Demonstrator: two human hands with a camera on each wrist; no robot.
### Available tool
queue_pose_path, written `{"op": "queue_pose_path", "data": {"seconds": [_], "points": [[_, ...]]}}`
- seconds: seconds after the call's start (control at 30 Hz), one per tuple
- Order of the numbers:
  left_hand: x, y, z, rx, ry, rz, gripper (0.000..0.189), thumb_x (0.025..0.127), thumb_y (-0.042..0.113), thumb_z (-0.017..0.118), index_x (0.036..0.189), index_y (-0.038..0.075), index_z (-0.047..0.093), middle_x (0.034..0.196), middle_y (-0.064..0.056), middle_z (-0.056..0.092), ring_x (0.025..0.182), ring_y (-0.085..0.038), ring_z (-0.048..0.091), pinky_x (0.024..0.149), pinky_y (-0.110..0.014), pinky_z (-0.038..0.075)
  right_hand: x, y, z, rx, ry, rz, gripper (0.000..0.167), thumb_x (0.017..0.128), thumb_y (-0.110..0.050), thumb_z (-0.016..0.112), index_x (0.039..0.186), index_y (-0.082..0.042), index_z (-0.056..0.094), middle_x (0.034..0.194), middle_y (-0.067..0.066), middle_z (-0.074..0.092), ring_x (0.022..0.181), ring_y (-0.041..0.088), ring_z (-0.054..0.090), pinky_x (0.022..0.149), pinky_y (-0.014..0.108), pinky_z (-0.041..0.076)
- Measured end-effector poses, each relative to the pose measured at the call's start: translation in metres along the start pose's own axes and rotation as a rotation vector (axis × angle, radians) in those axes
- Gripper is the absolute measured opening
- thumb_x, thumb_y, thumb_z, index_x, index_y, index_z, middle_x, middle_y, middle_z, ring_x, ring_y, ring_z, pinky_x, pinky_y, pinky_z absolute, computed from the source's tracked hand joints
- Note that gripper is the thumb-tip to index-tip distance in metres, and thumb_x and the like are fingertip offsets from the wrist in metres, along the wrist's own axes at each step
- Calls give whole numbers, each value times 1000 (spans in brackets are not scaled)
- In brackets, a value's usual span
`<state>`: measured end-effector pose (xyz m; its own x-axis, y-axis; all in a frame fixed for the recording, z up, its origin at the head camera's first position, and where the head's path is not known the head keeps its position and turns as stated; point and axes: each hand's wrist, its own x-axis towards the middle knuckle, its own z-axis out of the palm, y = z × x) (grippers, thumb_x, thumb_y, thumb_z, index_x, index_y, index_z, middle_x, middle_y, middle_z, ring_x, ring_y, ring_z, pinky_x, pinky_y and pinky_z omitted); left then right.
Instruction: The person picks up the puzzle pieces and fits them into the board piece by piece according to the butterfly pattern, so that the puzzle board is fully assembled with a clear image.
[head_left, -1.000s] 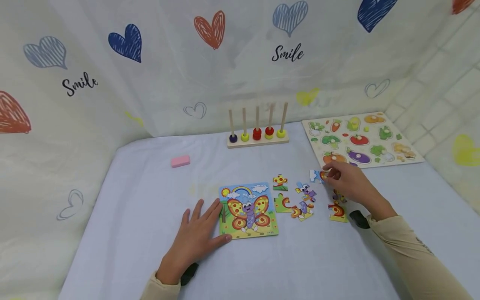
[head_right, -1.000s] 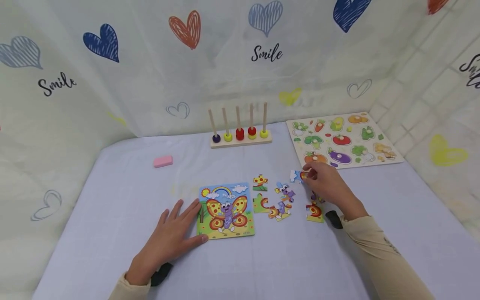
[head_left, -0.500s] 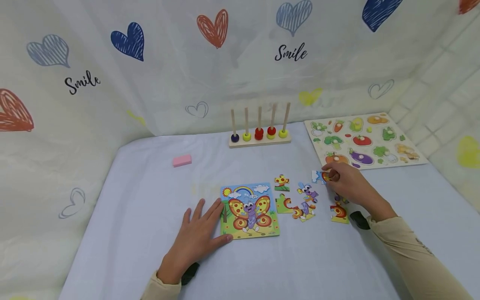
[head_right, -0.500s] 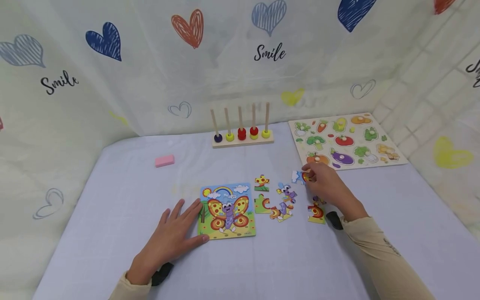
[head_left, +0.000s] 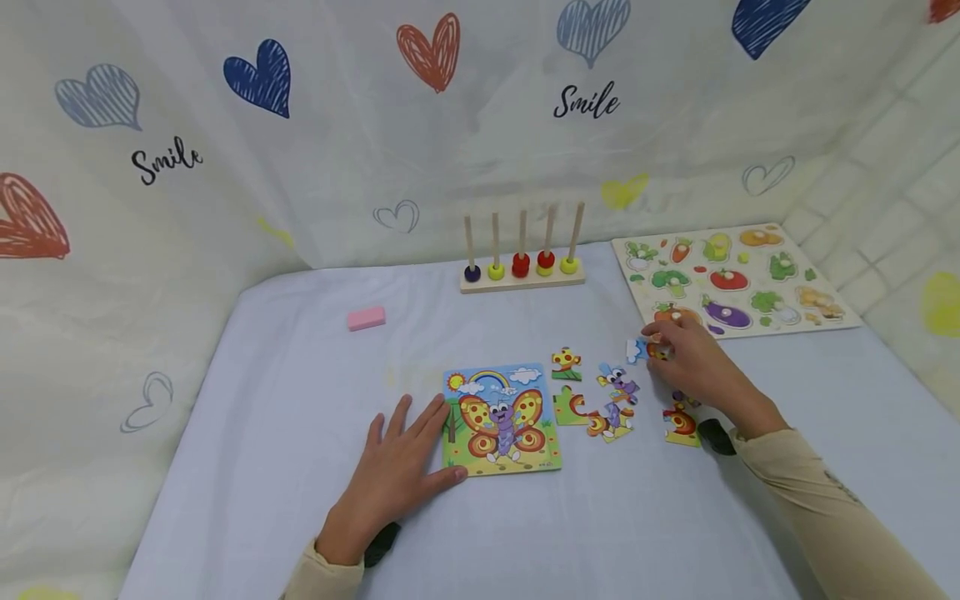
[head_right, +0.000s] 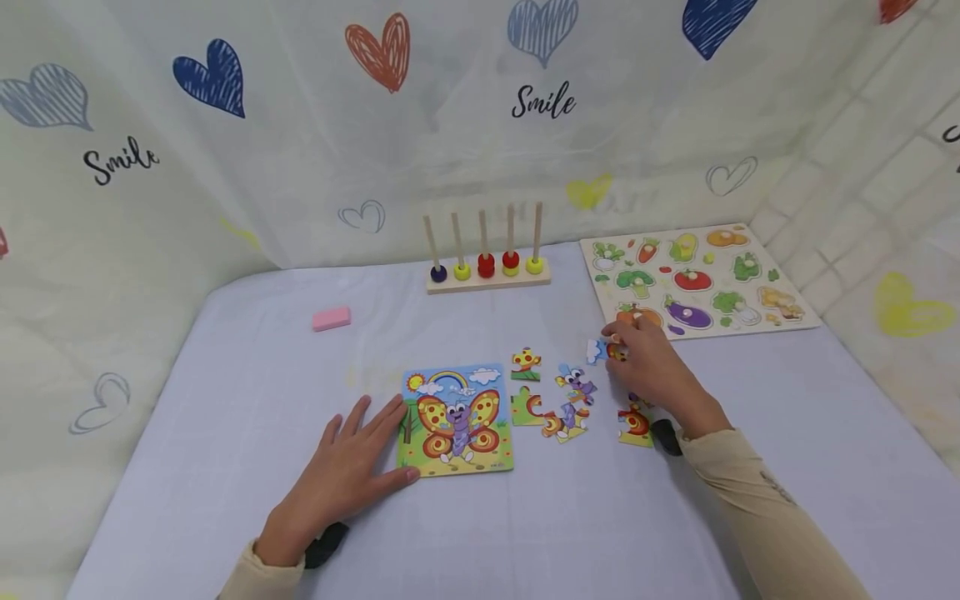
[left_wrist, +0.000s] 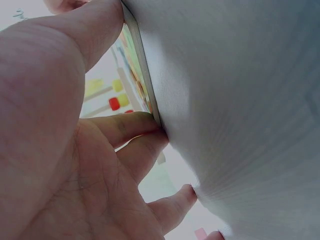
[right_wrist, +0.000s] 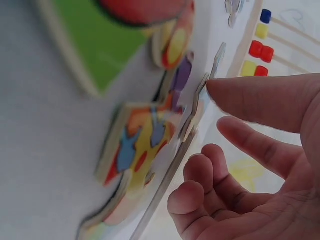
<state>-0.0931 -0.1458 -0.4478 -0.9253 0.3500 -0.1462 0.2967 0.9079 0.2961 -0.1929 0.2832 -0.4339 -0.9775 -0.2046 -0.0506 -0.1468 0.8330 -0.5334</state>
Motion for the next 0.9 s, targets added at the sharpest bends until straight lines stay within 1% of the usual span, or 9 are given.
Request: {"op": "queue_pose_path", "data": {"seconds": [0.2, 0.3, 0.37, 0.5, 0.57, 0.63, 0.73, 0.9], "points": [[0, 0, 0, 5, -1, -3, 93, 94, 60, 77, 167, 14, 41, 174, -2, 33, 160, -47, 18, 121, -74, 17, 2, 0, -1, -21, -20, 0, 46, 96, -8, 80, 136, 7, 62, 120, 31, 49, 104, 42, 49, 79, 50, 52], [0, 0, 0, 6, -4, -7, 93, 94, 60, 76, 167, 15, 40, 174, -1, 33, 160, -46, 17, 121, -74, 16, 3, 0, -2, -34, -36, -4, 45, 96, -8, 79, 137, 4, 64, 124, 32, 46, 111, 45, 44, 85, 56, 52], [0, 0, 1, 6, -6, -9, 93, 94, 60, 76, 167, 15, 40, 174, -1, 33, 160, -46, 17, 121, -74, 16, 5, 0, -1, -59, -40, -33, 43, 96, -6, 79, 136, 1, 67, 122, 30, 46, 115, 48, 40, 91, 60, 47], [0, 0, 1, 6, -7, -10, 93, 94, 60, 77, 167, 15, 40, 174, -2, 33, 160, -47, 17, 121, -74, 17, 9, 1, 0, -116, -37, -116, 37, 94, -2, 79, 131, -4, 74, 119, 26, 48, 124, 53, 34, 102, 68, 32], [0, 0, 1, 7, -5, -8, 93, 94, 60, 77, 167, 15, 41, 174, -2, 33, 160, -47, 18, 121, -74, 17, 9, 1, 0, -128, -39, -121, 35, 95, -2, 78, 129, -7, 75, 124, 27, 48, 128, 56, 31, 105, 72, 27], [1, 0, 1, 8, -3, -7, 93, 94, 60, 77, 167, 14, 41, 174, -2, 34, 160, -47, 18, 121, -74, 17, 9, 1, 0, -134, -43, -113, 33, 96, -3, 77, 128, -8, 76, 134, 30, 47, 134, 59, 27, 109, 77, 22], [1, 1, 0, 10, -3, -5, 93, 94, 59, 77, 167, 14, 41, 174, -2, 34, 160, -47, 18, 121, -74, 17, 9, 0, -1, -149, -47, -103, 34, 97, -4, 77, 130, -8, 74, 144, 33, 42, 137, 62, 24, 109, 80, 20], [1, 1, 0, 5, -9, -9, 93, 94, 59, 77, 167, 14, 41, 174, -2, 33, 160, -47, 18, 121, -74, 17, 11, -2, -3, -174, -59, -110, 35, 96, -4, 77, 131, -8, 73, 149, 33, 41, 137, 61, 25, 108, 78, 21]]}}
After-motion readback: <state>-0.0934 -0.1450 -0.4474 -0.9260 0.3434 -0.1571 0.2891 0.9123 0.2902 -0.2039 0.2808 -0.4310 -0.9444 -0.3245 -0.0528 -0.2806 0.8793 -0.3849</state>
